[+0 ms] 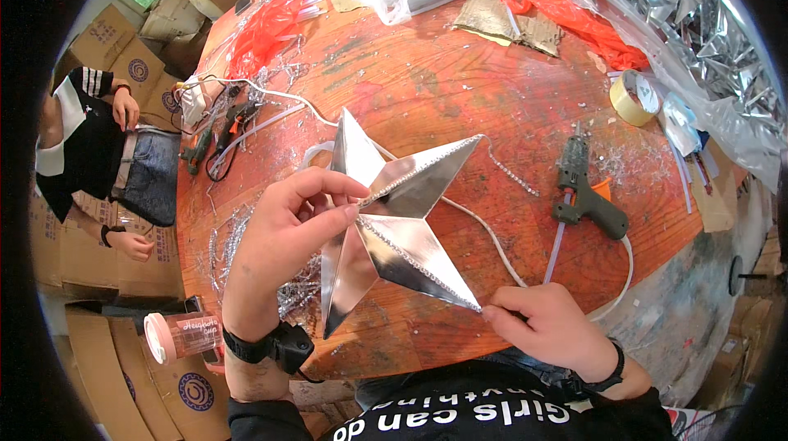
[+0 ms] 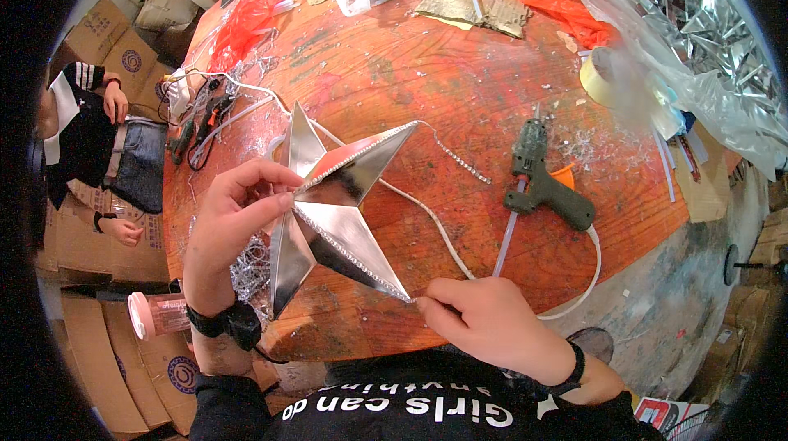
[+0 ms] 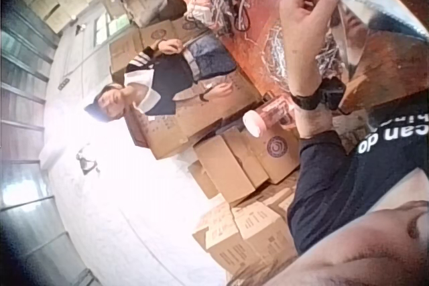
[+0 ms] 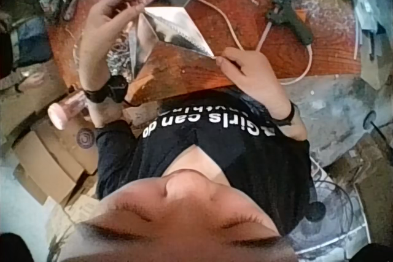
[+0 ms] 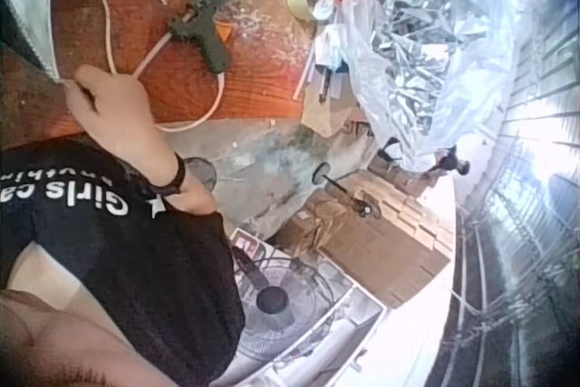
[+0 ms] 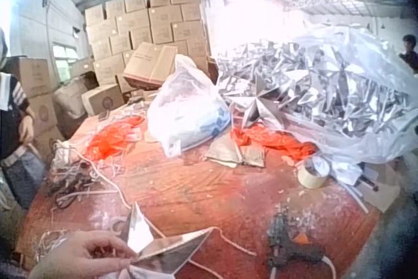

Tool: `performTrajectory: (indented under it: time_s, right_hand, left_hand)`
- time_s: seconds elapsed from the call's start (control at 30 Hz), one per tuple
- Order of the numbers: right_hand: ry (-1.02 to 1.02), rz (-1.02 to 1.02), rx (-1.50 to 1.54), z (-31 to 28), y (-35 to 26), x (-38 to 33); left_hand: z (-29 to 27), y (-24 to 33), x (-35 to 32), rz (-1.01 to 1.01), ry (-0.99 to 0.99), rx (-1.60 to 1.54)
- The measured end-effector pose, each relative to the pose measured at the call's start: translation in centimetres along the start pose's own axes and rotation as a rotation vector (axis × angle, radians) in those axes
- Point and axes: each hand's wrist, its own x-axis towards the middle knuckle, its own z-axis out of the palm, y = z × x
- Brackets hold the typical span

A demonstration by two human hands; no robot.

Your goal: Applying decorative trim and hot glue to a silver star ornament.

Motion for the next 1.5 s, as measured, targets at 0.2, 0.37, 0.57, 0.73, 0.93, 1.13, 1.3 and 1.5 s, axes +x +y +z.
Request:
performTrajectory:
  time_s: [0.2,0.37,0.57,0.73,0.93,1.13,1.3,1.5]
  right_hand:
    - [0.084,-0.088,-0.118,0.8,-0.6,0.6]
    - [0.023,-0.197,-0.201,-0.3,-0.3,0.0]
    - [0.37,-0.239,-0.486,-7.4,0.8,-1.4]
    - [0.492,-0.048,-0.805,-9.5,4.8,0.4]
    - [0.589,-0.088,-0.956,-10.7,4.4,0.6]
    - [0.802,0.012,-0.051,-10.8,0.5,0.7]
    - [0.268,-0.603,-0.205,-8.5,-4.5,4.8]
    - [0.097,-0.729,-0.475,-6.3,-6.6,7.7]
  left_hand:
    - [-0.6,-0.5,0.1,-0.01,-0.026,-0.043]
    - [-1.1,-0.7,-0.7,-0.012,0.181,-0.249]
    - [-1.4,-3.9,-4.7,0.138,0.334,-0.054]
    - [0.6,-4.0,-8.5,-0.094,0.045,-0.236]
    - [1.4,-4.8,-9.4,0.239,-0.177,-0.14]
    - [1.0,-7.8,-10.2,0.659,0.67,-0.271]
    - [0.0,-11.0,-8.9,0.569,0.897,-0.094]
    - [-0.1,-11.4,-8.5,0.553,0.826,0.2]
